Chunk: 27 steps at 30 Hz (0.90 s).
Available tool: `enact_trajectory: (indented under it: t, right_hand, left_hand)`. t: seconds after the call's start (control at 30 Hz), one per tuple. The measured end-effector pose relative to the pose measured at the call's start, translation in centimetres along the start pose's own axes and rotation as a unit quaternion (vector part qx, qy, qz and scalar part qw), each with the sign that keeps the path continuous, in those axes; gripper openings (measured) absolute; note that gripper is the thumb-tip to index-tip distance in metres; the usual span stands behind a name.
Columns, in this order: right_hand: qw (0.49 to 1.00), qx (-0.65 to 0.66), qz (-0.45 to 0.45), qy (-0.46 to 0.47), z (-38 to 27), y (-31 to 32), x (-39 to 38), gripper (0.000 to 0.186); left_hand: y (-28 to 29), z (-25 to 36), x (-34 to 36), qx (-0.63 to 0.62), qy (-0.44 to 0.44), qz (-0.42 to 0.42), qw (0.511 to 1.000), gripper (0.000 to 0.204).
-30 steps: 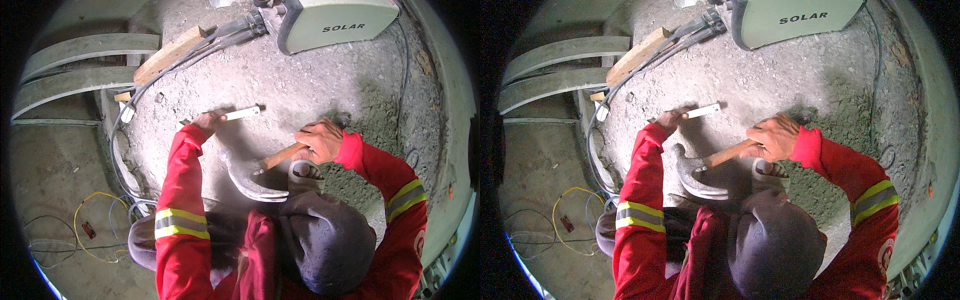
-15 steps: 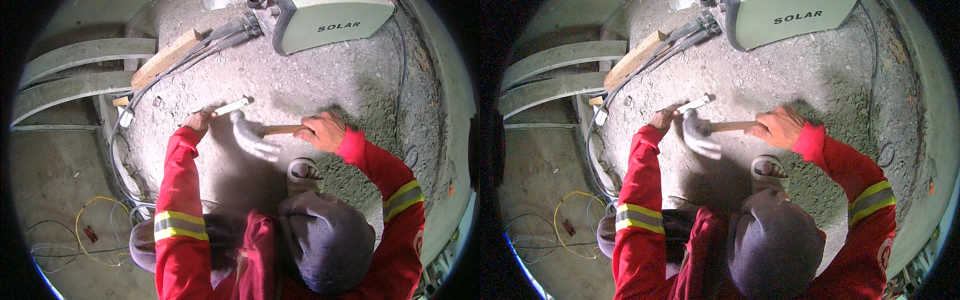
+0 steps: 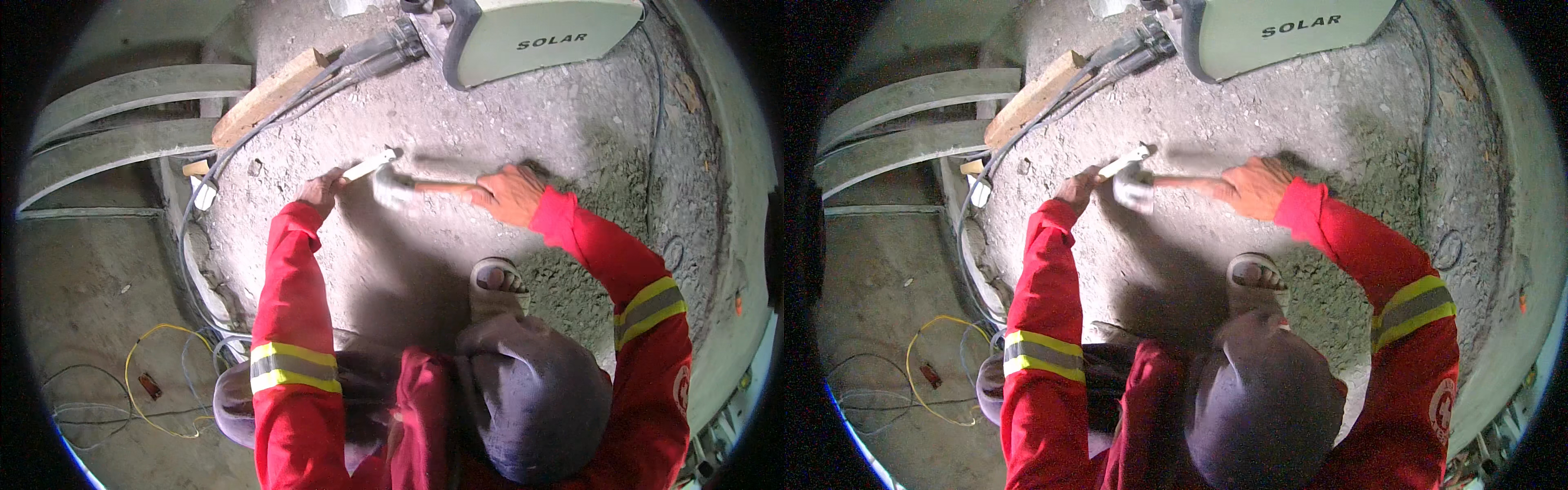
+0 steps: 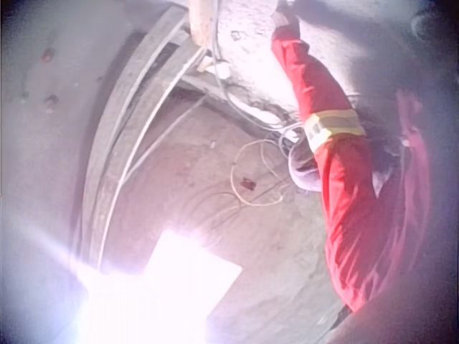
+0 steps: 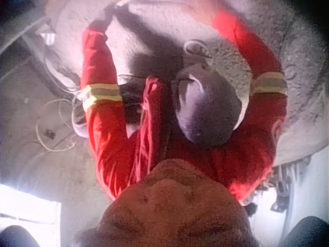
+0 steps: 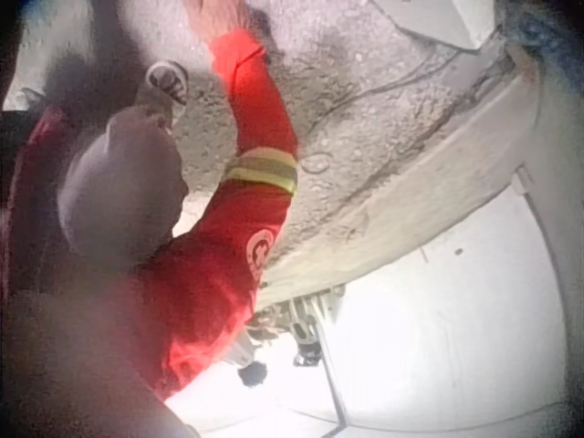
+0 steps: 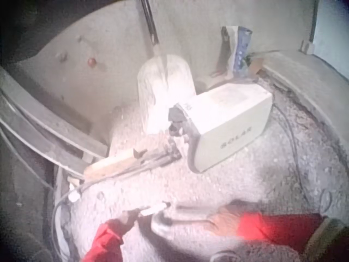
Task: The person sits on the floor and repeatedly strikes a small white metal bracket with a hammer. The person holds the bracket steady with one hand while striking it with the other.
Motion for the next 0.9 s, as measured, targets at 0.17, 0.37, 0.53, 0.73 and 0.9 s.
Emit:
enact_trajectory:
  t: [0.17, 0.37, 0.53, 0.73, 0.9]
  right_hand:
    - [0.995, 0.076, -0.052, 0.025, -2.7, -1.7, -5.5, 0.051]
    - [0.994, 0.076, -0.078, -0.010, -1.2, -6.3, -9.7, 0.058]
    - [0.995, 0.021, -0.090, -0.032, -0.4, -7.1, -10.5, 0.059]
    - [0.998, 0.007, -0.058, -0.005, -3.5, -5.2, -8.6, 0.050]
    - [0.992, 0.046, -0.038, 0.109, -7.5, -3.5, -7.8, 0.042]
  left_hand:
    - [-2.0, 2.7, -1.3, 0.151, -0.030, -0.026, 0.988, 0.034]
    - [-6.6, 3.4, -5.1, 0.232, -0.173, -0.012, 0.957, 0.037]
    - [-4.0, -0.1, -6.4, 0.112, 0.032, 0.029, 0.993, 0.026]
    - [-5.4, 0.9, -8.5, 0.236, -0.131, 0.034, 0.962, 0.029]
    - [-6.2, -0.5, -8.4, 0.141, -0.078, 0.000, 0.987, 0.036]
Point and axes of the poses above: each hand's wrist, its own x-axis towards the middle knuckle, its own y-axis out of the back of the hand, z = x × y, the point moved 6 cm from there along x, towards the middle knuckle, and after that the axes turned 4 degrees about -z, right-handed, at the moved point
